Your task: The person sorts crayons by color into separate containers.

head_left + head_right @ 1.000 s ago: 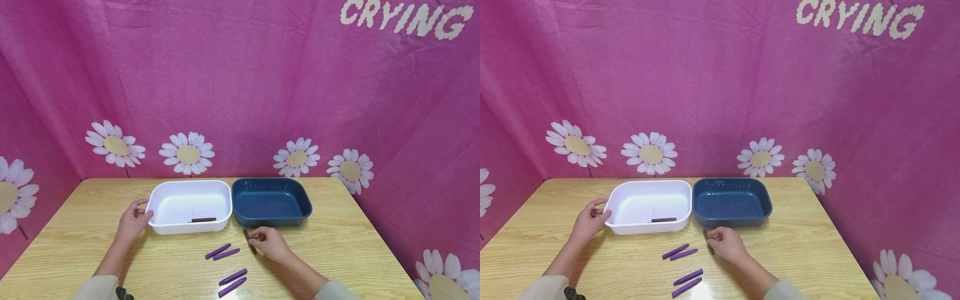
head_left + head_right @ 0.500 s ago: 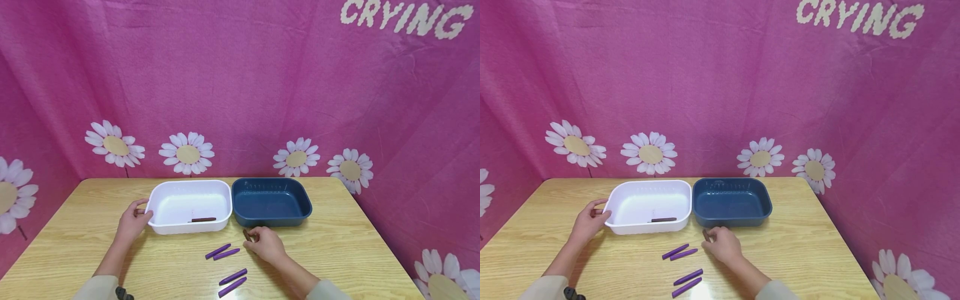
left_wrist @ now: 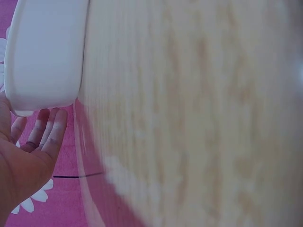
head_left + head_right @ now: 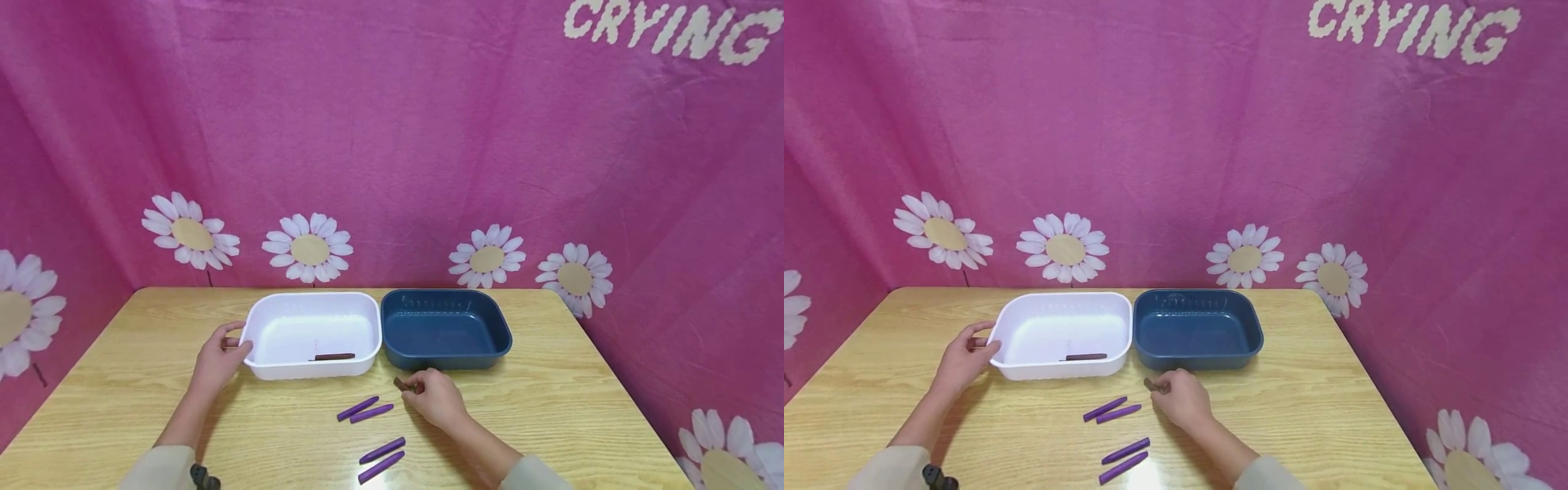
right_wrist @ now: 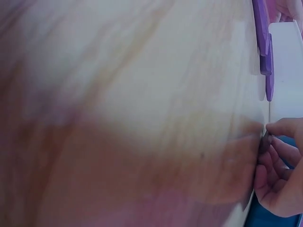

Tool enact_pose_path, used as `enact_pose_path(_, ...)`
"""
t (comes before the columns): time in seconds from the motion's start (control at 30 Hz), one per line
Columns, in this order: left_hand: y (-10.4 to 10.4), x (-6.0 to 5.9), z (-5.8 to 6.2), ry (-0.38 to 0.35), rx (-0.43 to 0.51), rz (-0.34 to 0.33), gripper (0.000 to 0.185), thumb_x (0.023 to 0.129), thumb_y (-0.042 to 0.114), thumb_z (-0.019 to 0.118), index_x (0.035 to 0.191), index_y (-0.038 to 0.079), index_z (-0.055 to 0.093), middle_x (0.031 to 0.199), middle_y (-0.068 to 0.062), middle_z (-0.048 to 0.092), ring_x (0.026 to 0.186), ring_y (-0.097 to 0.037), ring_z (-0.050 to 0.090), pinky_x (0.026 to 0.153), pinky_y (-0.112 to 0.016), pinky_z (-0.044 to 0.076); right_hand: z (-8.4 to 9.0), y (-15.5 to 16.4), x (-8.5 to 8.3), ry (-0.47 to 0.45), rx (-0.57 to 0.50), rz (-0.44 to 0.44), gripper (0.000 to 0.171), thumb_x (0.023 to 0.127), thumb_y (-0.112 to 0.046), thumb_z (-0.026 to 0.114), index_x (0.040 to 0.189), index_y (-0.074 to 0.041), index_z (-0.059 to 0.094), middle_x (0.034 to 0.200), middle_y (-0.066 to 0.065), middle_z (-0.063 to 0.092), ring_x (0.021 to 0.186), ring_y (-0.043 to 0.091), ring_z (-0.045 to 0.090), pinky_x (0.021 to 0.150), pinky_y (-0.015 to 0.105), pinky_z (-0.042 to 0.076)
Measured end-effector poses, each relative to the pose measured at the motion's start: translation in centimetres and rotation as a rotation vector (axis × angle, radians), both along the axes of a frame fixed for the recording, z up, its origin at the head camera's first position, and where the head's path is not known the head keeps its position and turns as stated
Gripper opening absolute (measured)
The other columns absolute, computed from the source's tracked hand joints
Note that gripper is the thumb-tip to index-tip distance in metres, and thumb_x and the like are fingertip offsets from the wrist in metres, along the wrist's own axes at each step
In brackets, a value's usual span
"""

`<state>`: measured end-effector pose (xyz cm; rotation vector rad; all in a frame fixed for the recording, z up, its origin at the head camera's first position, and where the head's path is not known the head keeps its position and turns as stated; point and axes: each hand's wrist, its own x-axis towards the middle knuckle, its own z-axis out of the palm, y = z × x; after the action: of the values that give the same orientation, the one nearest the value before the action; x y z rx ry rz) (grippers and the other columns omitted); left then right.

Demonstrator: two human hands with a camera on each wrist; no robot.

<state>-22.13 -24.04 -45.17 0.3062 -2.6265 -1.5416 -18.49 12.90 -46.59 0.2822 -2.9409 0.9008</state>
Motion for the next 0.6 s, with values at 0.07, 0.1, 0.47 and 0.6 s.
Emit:
enact_pose_path(0.07, 0.0, 0.0, 0.0, 0.001, -0.004, -0.002, 0.051, 0.09, 0.022, 0.056, 0.137, 0.006, 0.042, 0.117, -0.027, 0.056, 0.094, -0.025, 0.059, 0.064, -0.02, 0.048, 0.1, 0.0, 0.0, 0.003, -0.002, 0.003, 0.014, 0.074, -0.018, 0.074, 0.086, -0.013, 0.074, 0.069, -0.005, 0.052, 0.063, 0.007, 0.043, 0.054, 0.021, 0.034)
enact_pose_path(0.1, 0.0, 0.0, 0.0, 0.003, -0.006, -0.002, 0.051, 0.09, 0.021, 0.056, 0.137, 0.006, 0.042, 0.117, -0.027, 0.056, 0.093, -0.024, 0.06, 0.064, -0.02, 0.048, 0.2, 0.1, 0.0, 0.009, -0.002, 0.01, 0.014, 0.074, -0.018, 0.074, 0.086, -0.013, 0.074, 0.068, -0.005, 0.052, 0.062, 0.007, 0.043, 0.054, 0.021, 0.033)
enact_pose_path(0.47, 0.1, 0.2, 0.1, 0.008, -0.014, -0.002, 0.051, 0.09, 0.02, 0.057, 0.137, 0.007, 0.042, 0.117, -0.027, 0.057, 0.087, -0.016, 0.06, 0.063, -0.021, 0.048, 1.2, 0.0, -0.2, 0.047, 0.012, 0.096, 0.015, 0.078, -0.02, 0.073, 0.092, -0.014, 0.074, 0.065, -0.006, 0.05, 0.058, 0.005, 0.04, 0.051, 0.019, 0.032)
enact_pose_path(0.6, 0.1, 0.1, 0.1, 0.011, -0.012, -0.002, 0.051, 0.09, 0.02, 0.056, 0.137, 0.006, 0.042, 0.117, -0.028, 0.057, 0.088, -0.017, 0.06, 0.063, -0.021, 0.048, 1.5, 0.0, -0.4, 0.061, 0.007, 0.128, 0.015, 0.078, -0.02, 0.073, 0.092, -0.013, 0.074, 0.066, -0.006, 0.052, 0.06, 0.005, 0.042, 0.051, 0.019, 0.033)
